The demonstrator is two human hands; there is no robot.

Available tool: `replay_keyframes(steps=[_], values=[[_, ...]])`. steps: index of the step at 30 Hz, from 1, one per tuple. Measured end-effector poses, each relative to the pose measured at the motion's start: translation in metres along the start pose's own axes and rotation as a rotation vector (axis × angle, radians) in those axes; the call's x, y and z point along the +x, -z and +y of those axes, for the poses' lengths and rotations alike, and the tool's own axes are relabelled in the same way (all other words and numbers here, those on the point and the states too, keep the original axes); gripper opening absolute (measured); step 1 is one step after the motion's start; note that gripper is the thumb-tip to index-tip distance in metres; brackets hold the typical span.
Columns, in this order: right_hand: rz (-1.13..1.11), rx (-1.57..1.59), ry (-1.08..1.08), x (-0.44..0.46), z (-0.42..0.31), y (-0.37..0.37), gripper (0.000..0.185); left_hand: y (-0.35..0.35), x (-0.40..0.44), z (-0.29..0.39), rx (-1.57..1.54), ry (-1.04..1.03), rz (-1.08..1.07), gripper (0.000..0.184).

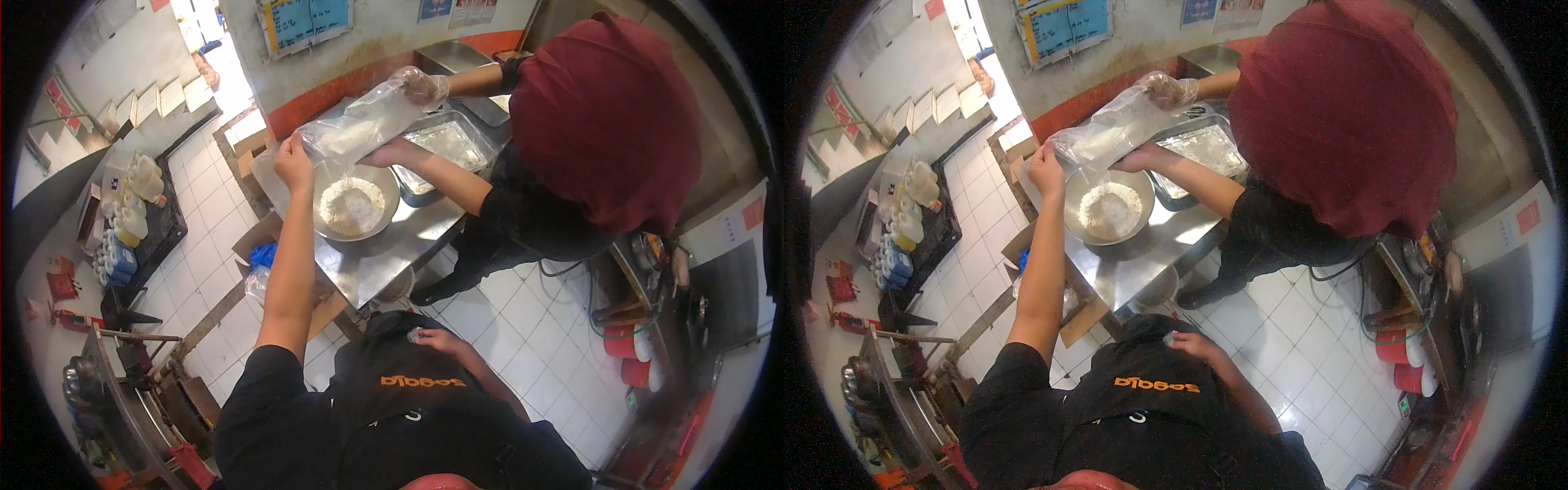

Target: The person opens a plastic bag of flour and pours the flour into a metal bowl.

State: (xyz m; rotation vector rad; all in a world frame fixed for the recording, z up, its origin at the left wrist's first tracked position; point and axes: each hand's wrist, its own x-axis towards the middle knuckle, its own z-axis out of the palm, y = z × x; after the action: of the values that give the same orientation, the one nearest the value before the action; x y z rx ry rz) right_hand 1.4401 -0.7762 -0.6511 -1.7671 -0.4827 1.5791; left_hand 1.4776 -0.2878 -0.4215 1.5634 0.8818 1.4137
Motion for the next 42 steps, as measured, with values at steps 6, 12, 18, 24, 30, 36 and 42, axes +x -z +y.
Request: replay_keyframes(steps=[6, 12, 18, 24, 30, 36, 42], values=[[0.041, -0.061, 0.005, -0.007, -0.010, -0.001, 0.055, -0.001, 0.001, 0.011, 0.030, 0.023, -0.002, 0.032], [0.007, -0.029, -0.019, -0.007, -0.011, 0.002, 0.055, -0.002, 0.005, 0.013, 0.082, -0.056, 0.046, 0.032], [0.029, -0.075, -0.023, -0.008, -0.012, 0.004, 0.055, -0.001, 0.005, 0.014, 0.044, 0.017, 0.020, 0.032], [0.018, -0.076, -0.022, -0.012, -0.014, 0.003, 0.056, 0.001, 0.005, 0.009, 0.056, 0.018, 0.009, 0.033], [0.015, -0.076, -0.018, -0.014, -0.015, 0.006, 0.057, -0.004, 0.007, -0.016, -0.247, 0.065, -0.105, 0.030], [0.012, -0.068, -0.022, -0.008, -0.012, 0.005, 0.057, -0.010, -0.026, -0.003, -0.514, 0.166, -0.555, 0.038], [0.006, -0.051, -0.034, -0.013, -0.015, 0.002, 0.057, -0.021, -0.025, -0.002, -0.422, 0.149, -0.606, 0.038]])
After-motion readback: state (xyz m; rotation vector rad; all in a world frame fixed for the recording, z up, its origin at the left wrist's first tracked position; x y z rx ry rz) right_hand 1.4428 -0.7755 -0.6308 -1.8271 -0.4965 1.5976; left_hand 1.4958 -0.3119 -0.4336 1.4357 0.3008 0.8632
